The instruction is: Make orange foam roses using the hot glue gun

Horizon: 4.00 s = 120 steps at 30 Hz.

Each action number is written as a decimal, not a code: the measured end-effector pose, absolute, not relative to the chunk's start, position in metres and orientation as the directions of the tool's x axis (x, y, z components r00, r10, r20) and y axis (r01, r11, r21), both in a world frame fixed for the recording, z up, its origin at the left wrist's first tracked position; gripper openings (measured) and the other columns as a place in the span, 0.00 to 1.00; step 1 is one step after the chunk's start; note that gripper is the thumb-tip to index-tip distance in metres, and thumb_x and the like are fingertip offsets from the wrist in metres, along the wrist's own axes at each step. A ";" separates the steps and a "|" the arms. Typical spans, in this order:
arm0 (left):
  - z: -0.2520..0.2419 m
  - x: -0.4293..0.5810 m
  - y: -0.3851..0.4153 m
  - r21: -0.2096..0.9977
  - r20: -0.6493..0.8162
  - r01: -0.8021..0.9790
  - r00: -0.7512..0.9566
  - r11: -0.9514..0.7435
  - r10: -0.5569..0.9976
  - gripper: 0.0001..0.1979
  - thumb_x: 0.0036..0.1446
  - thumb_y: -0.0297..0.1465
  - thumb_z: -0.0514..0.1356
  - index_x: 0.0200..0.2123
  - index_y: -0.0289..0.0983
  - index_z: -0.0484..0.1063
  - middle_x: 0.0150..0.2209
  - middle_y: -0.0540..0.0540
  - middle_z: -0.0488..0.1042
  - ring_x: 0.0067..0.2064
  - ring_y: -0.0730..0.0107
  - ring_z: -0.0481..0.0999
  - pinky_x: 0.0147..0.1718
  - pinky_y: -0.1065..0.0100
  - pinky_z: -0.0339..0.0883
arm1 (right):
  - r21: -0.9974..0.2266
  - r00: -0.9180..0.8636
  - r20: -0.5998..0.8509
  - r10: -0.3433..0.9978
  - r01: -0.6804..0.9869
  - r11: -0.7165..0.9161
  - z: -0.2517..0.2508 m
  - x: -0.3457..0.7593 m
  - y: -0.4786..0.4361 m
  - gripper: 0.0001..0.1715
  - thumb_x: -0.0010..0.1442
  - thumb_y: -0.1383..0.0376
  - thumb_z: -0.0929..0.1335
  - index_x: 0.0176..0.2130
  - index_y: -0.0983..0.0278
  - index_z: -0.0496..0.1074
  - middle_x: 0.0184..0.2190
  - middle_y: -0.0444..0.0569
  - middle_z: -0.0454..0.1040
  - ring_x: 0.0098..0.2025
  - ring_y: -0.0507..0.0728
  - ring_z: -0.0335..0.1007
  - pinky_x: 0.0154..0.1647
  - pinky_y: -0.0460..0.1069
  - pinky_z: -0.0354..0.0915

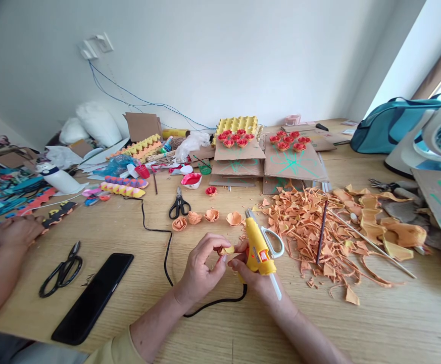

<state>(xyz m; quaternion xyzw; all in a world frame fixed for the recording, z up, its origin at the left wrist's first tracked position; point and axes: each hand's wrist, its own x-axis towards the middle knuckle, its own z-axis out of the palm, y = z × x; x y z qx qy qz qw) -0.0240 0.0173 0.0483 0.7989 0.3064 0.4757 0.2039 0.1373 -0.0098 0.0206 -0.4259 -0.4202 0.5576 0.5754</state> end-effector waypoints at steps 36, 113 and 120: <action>0.024 -0.045 0.053 0.529 0.319 0.690 0.378 -0.494 0.869 0.24 0.53 0.15 0.59 0.51 0.40 0.72 0.49 0.44 0.74 0.52 0.58 0.74 0.52 0.57 0.69 | -0.885 -0.029 -0.150 0.988 -0.442 -0.147 0.026 0.150 -0.020 0.16 0.56 0.56 0.77 0.38 0.58 0.70 0.38 0.45 0.76 0.31 0.52 0.66 0.34 0.49 0.63; 0.056 -0.032 0.026 0.756 0.472 0.236 0.448 -0.610 0.759 0.08 0.56 0.30 0.68 0.38 0.37 0.74 0.37 0.46 0.75 0.40 0.66 0.75 0.41 0.67 0.70 | -0.883 -0.053 -0.086 0.995 -0.459 -0.101 0.031 0.143 -0.016 0.15 0.54 0.56 0.78 0.35 0.57 0.72 0.36 0.44 0.75 0.32 0.54 0.66 0.35 0.51 0.63; 0.043 -0.039 0.041 0.724 0.404 0.452 0.335 -0.521 0.851 0.08 0.54 0.24 0.66 0.36 0.38 0.71 0.33 0.50 0.73 0.35 0.68 0.74 0.37 0.69 0.68 | -0.895 -0.028 -0.052 0.998 -0.442 -0.059 0.033 0.147 -0.017 0.12 0.56 0.57 0.76 0.35 0.58 0.73 0.34 0.44 0.71 0.31 0.53 0.64 0.33 0.49 0.61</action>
